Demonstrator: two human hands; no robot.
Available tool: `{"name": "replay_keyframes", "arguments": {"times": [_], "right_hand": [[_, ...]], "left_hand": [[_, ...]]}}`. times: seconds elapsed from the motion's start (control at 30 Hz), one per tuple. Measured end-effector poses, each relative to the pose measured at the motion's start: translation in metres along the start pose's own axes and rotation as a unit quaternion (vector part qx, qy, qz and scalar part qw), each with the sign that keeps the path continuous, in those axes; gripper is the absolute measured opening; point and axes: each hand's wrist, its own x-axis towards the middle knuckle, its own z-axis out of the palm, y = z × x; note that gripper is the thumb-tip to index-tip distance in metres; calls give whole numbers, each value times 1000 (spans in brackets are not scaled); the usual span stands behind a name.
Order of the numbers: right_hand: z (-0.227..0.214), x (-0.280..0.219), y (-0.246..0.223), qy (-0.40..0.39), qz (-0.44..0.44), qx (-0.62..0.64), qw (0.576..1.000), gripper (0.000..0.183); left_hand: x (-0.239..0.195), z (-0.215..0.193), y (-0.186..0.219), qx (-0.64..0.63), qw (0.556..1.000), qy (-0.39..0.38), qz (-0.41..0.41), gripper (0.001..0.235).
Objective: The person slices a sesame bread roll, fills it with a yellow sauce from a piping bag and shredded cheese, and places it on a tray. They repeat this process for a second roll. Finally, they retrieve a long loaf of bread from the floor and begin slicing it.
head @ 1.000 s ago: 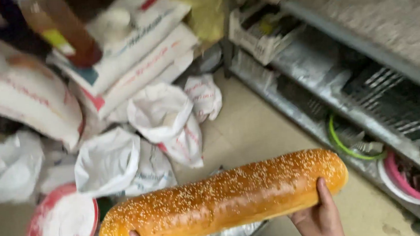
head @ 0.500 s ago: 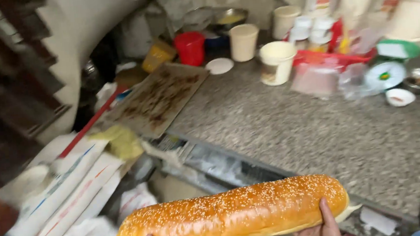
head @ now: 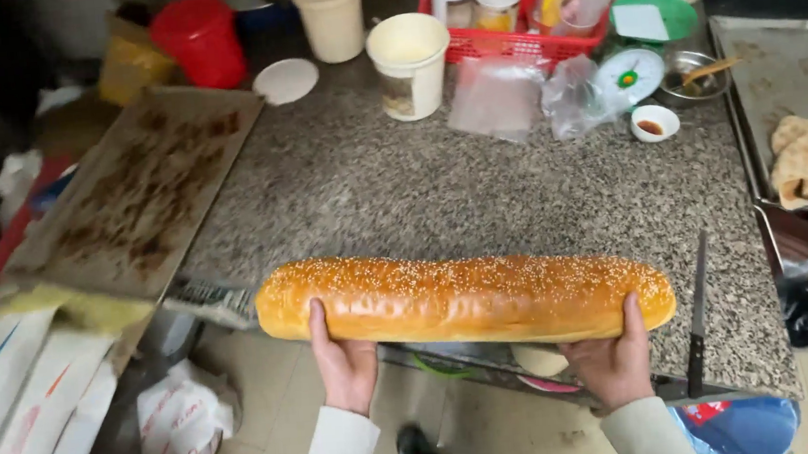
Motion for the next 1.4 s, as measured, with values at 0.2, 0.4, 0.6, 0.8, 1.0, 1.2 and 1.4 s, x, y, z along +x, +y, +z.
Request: {"name": "replay_keyframes", "arguments": {"times": [0.2, 0.4, 0.6, 0.8, 1.0, 1.2, 1.4], "right_hand": [[14, 105, -10, 47, -40, 102, 993, 71], [40, 195, -11, 72, -95, 170, 978, 68], [77, 242, -19, 81, -108, 172, 976, 71], [61, 270, -11, 72, -90, 128, 985, 75], [65, 203, -49, 160, 34, -203, 966, 64], [-134, 200, -76, 319, -117, -527, 779, 41], [-261, 159, -63, 477, -173, -694, 511, 67]], "left_hand": [[122, 64, -34, 32, 994, -16, -99, 61], [236, 109, -66, 64, 984, 7, -166, 69], [294, 133, -80, 115, 974, 4, -193, 77], [305, 118, -77, 190, 959, -24, -209, 87], [260, 116, -34, 359, 895, -17, -264, 63], [230, 96, -49, 445, 863, 50, -236, 44], [203, 38, -121, 456, 869, -84, -172, 41]]}}
